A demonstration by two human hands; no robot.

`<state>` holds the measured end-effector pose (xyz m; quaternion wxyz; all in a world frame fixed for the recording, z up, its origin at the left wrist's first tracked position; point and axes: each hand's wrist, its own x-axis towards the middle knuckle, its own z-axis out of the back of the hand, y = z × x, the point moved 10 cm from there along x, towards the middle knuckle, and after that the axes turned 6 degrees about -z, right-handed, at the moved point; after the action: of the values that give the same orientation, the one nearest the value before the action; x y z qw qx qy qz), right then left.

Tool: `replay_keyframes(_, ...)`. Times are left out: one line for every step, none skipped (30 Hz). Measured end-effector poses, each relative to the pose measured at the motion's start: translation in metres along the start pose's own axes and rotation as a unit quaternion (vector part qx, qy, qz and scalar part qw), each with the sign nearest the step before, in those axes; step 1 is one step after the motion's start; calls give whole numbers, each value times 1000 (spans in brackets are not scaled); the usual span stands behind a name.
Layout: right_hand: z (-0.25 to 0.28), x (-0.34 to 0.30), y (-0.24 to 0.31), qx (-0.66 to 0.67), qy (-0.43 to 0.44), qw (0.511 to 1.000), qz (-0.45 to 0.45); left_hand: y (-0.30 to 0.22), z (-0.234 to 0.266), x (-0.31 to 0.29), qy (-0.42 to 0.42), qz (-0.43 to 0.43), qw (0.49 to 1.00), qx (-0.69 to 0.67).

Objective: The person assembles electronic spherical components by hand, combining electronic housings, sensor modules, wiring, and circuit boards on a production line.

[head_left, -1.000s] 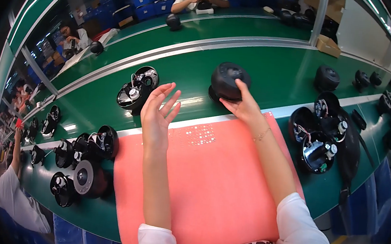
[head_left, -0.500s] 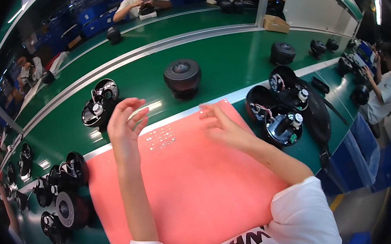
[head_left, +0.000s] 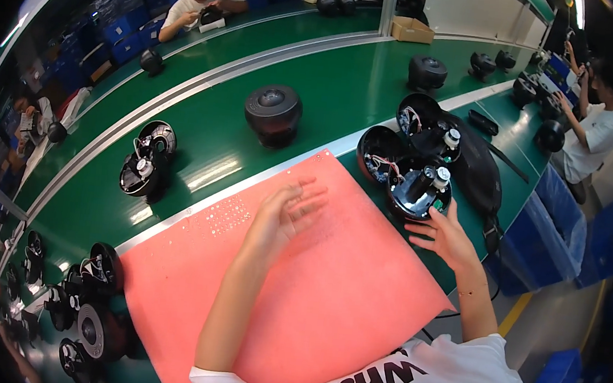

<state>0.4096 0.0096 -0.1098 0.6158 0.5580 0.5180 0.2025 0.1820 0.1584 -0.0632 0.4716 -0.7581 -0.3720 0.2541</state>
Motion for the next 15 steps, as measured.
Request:
replay_keyframes(2,7,0,49,16,998,21,6,-8,-9,17,26,999,-10)
replay_keyframes(4,11,4,98,33,994,42,12,-14,-19,33,52,998,-20)
replay_keyframes(3,13,5,113,44,992,29,11,-13,-27,29,50,998,-17)
replay_keyframes(1,11,9,113,49,992,28,14,-15,-37,41,69,996,-35)
replay_keyframes(-2,6,17,90,51,994,32,18,-16,-45,53,88,993,-54)
replay_keyframes(-9,0,25,64,57,996,37,19,-8,-53,44,84,994,-53)
replay_keyframes(-16,-5,34,53,56,996,54,28,-2,-63,49,112,986,-114)
replay_keyframes(-21,-6,41,47,71,995,60,36,1,-73,54,139,973,-176)
replay_keyframes(-31,-11,50,25,89,993,71,41,8,-78,46,136,974,-178)
replay_keyframes(-41,-16,60,4,109,991,81,46,6,-83,68,146,946,-281)
replay_keyframes(-55,-22,72,4,131,986,106,46,2,-89,90,153,908,-380)
replay_keyframes(-65,-25,76,2,142,985,102,45,7,-93,81,145,909,-381)
replay_keyframes(-84,-29,78,-16,199,975,101,38,7,-97,103,119,903,-400)
replay_keyframes(-103,-36,80,-33,257,961,98,30,7,-102,124,91,895,-418)
replay_keyframes(-123,-40,76,-32,271,961,54,28,16,-109,110,80,897,-421)
